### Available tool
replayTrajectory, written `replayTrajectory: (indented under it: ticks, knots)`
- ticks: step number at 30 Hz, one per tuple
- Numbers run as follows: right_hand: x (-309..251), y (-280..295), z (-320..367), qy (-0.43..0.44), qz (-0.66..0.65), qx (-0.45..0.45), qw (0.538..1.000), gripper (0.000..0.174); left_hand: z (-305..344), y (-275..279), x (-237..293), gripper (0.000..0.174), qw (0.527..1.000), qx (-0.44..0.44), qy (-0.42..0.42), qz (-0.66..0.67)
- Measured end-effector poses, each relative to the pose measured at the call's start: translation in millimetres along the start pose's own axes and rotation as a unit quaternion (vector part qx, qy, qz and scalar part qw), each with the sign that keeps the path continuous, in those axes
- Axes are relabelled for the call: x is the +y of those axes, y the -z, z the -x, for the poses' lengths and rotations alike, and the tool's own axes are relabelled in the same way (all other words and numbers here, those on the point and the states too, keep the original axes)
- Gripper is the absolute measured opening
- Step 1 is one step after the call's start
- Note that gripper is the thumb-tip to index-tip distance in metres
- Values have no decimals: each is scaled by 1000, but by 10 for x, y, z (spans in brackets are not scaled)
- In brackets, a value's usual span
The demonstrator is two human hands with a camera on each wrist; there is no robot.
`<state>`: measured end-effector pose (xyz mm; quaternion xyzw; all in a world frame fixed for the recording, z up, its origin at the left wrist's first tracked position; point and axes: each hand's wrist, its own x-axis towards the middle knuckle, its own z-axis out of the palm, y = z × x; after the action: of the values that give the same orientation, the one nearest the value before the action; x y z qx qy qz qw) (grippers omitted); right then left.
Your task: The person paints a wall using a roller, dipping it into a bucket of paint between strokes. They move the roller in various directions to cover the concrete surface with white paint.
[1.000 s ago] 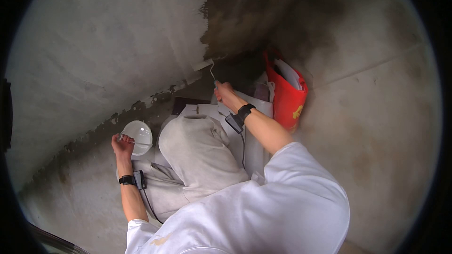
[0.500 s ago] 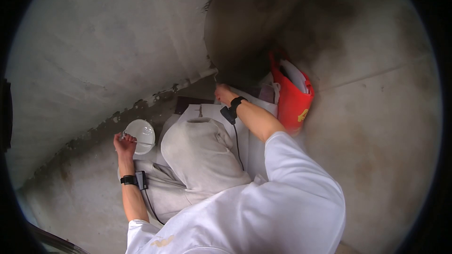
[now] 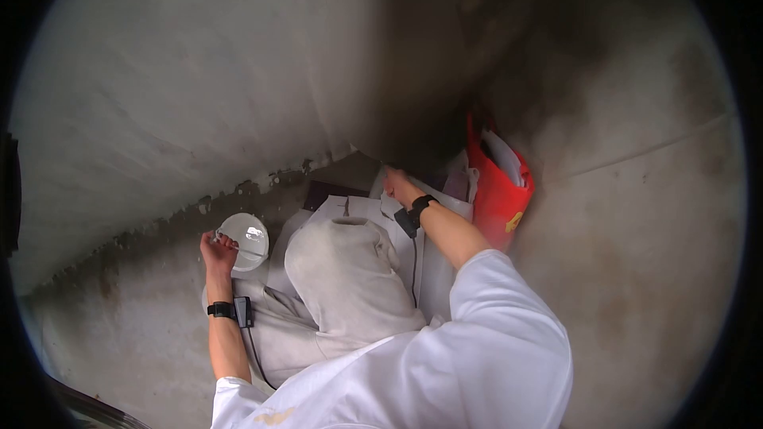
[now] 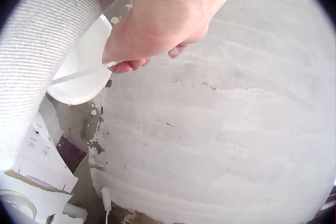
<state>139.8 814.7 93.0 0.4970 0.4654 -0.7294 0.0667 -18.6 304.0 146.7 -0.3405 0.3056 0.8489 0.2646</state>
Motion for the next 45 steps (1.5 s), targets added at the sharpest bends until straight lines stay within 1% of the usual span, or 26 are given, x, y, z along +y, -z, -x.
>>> replayTrajectory:
  ticks: [4,8,10,14,16,20,21,23,27,29,32,36,38,41,43,45]
  knots:
    - [-69,-58,397,40,3,38,998,41,-30,58,-10,25,1000,-7,-5,-22]
    - [-184,-73,849,72,16,40,997,38,-3,37,-19,25,1000,14,-4,-17]
    - [-307,-122,1177,118,-20,17,993,38,-30,71,-12,26,1000,-3,-1,-14]
    - [-589,-159,1676,135,-27,4,991,37,-58,84,-5,26,1000,-15,1,-23]
    - [-723,-172,1912,168,-40,-26,985,36,-28,38,-16,26,1000,-20,-15,-19]
    - [-901,-240,2221,190,-61,-35,979,35,-37,62,-17,26,1000,-17,-8,-13]
    - [-934,-233,2238,191,-62,-34,979,35,-38,75,-11,27,1000,-24,-5,-13]
    - [-1008,-192,2254,144,-94,-61,983,34,-41,95,-2,27,999,-31,-3,-13]
    - [-1042,-91,2161,126,-81,-56,987,34,-9,66,4,27,999,-34,-3,-9]
    - [-1039,-46,2105,120,-31,-21,992,35,-2,68,0,26,999,-31,-5,-7]
    - [-1003,-3,2005,123,-3,-11,992,35,5,74,12,26,999,-34,15,8]
    - [-886,47,1712,105,-6,-9,994,37,21,52,-2,24,999,-40,8,10]
    - [-840,8,1608,66,6,38,997,35,43,25,3,24,999,-44,4,11]
    - [-756,96,1317,63,-1,14,998,36,35,40,-15,24,1000,-30,-8,-1]
    - [-707,90,1174,58,-6,19,998,36,8,62,-5,23,998,-60,-4,-12]
    - [-663,68,1039,53,-11,21,998,36,8,82,-7,23,999,-54,3,0]
